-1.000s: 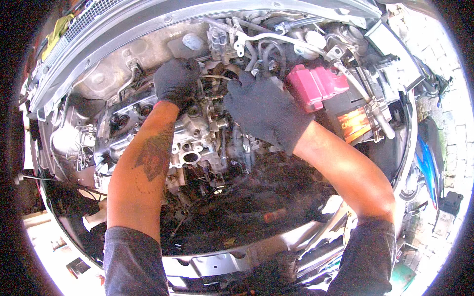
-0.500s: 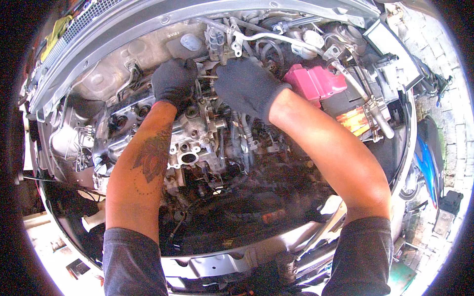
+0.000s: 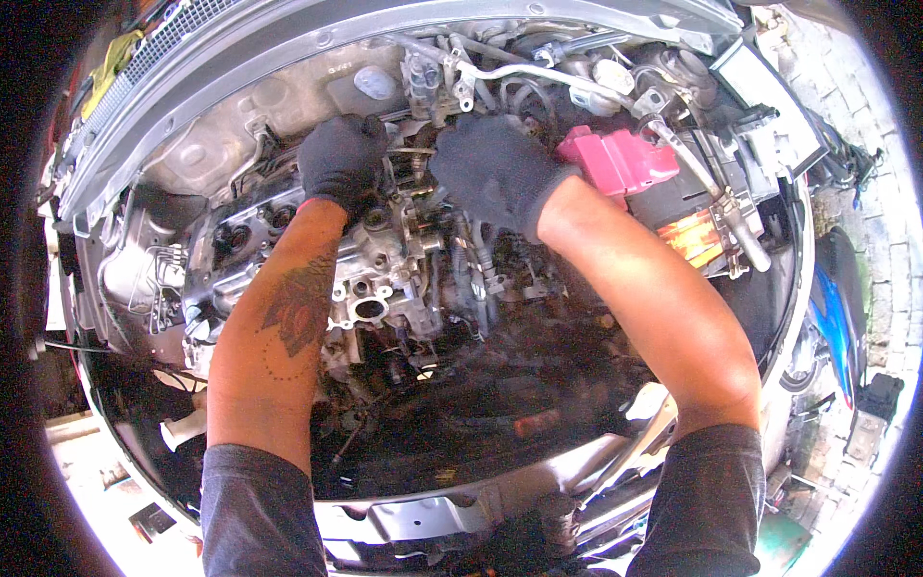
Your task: The person works on a car engine with the hood open, using a wrench to loosen and tighten bolts on the engine block. They repeatedly reach into the engine bay, adjust components, and manipulate tools with both hands.
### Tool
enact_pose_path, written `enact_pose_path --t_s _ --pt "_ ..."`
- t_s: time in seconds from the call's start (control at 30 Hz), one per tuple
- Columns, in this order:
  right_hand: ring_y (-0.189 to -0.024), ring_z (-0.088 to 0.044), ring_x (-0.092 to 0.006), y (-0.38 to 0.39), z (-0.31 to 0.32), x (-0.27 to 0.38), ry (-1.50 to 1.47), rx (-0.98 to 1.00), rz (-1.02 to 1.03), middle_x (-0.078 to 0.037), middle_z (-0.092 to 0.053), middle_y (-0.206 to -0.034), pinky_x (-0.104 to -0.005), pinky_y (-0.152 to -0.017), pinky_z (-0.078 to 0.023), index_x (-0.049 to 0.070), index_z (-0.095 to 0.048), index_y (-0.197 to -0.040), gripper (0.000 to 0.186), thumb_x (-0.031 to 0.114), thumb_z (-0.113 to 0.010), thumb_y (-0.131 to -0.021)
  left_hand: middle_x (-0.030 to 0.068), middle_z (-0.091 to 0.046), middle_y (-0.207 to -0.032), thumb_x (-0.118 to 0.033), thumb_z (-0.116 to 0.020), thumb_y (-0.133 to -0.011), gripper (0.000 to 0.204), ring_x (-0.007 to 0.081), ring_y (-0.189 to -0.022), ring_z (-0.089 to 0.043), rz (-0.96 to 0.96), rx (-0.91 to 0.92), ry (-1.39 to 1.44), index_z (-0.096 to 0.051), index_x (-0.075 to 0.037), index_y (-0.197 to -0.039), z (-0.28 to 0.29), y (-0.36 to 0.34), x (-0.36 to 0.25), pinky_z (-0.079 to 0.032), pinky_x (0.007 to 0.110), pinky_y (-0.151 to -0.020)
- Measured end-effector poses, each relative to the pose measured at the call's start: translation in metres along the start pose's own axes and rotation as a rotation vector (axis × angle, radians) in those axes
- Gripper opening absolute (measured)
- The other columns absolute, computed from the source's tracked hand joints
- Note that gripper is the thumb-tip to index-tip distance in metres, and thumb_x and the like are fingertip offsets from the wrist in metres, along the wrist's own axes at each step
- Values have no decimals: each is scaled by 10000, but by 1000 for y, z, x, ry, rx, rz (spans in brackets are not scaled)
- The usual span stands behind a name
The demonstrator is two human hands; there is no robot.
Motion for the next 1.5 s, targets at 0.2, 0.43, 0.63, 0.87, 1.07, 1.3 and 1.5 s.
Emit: enact_pose_path --t_s 0.2,0.43,0.63,0.87,1.07,1.3,1.5 --pt "-1051 -714 -334 10 0 3 -62 -7 -92 -144 -702 -1084 -467 -819 -605 37 -719 -1008 220 118 -697 -805 232 -764 -900 -459 -530 -964 486 430 -861 -756 -14 -12 14 -807 -68 -881 0 0 0 -597 533 -840" --pt "-891 -750 -366 3 10 21 -184 -17 -136 -174 -733 -928 -488 -751 -606 35 -732 -936 176 146 -689 -806 236 -764 -920 -456 -539 -960 480 432 -886 -755 5 -15 -19 -807 -64 -885 -1 1 -1 -595 529 -847" --pt "-849 -774 -373 -18 23 18 -166 -78 -129 -200 -774 -900 -495 -731 -619 53 -795 -856 194 142 -623 -851 254 -758 -927 -440 -526 -964 480 439 -893 -751 7 -23 27 -805 -56 -889 0 0 0 -591 534 -858" --pt "-827 -763 -376 -30 28 33 -189 -242 -127 -207 -753 -862 -477 -729 -610 50 -774 -830 161 132 -636 -819 257 -755 -920 -443 -531 -960 482 441 -887 -750 -5 1 5 -801 -53 -876 -6 -2 4 -588 536 -865" --pt "-822 -764 -376 -34 26 30 -214 -215 -188 -204 -757 -872 -479 -721 -606 56 -779 -836 183 160 -628 -840 256 -753 -920 -437 -503 -980 495 449 -883 -744 -76 -10 -24 -796 -52 -877 -1 0 0 -583 544 -856" --pt "-848 -764 -378 -35 22 25 -257 -196 -188 -214 -762 -893 -488 -764 -603 59 -788 -853 207 180 -620 -860 257 -752 -929 -452 -494 -990 509 453 -901 -738 -22 -13 -50 -794 -54 -891 2 2 -4 -575 549 -851" --pt "-903 -774 -375 -29 9 12 -340 -124 -215 -197 -783 -984 -493 -800 -612 102 -825 -947 287 253 -598 -859 258 -749 -922 -480 -495 -986 530 456 -906 -734 12 -5 -91 -793 -52 -892 0 3 -3 -569 555 -852"
Point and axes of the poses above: each hand's wrist, its own y-axis away from the middle knuckle, its own z-axis out of the back of the hand, x = y × z, the point moved 6 cm from there along -y, towards the middle knuckle
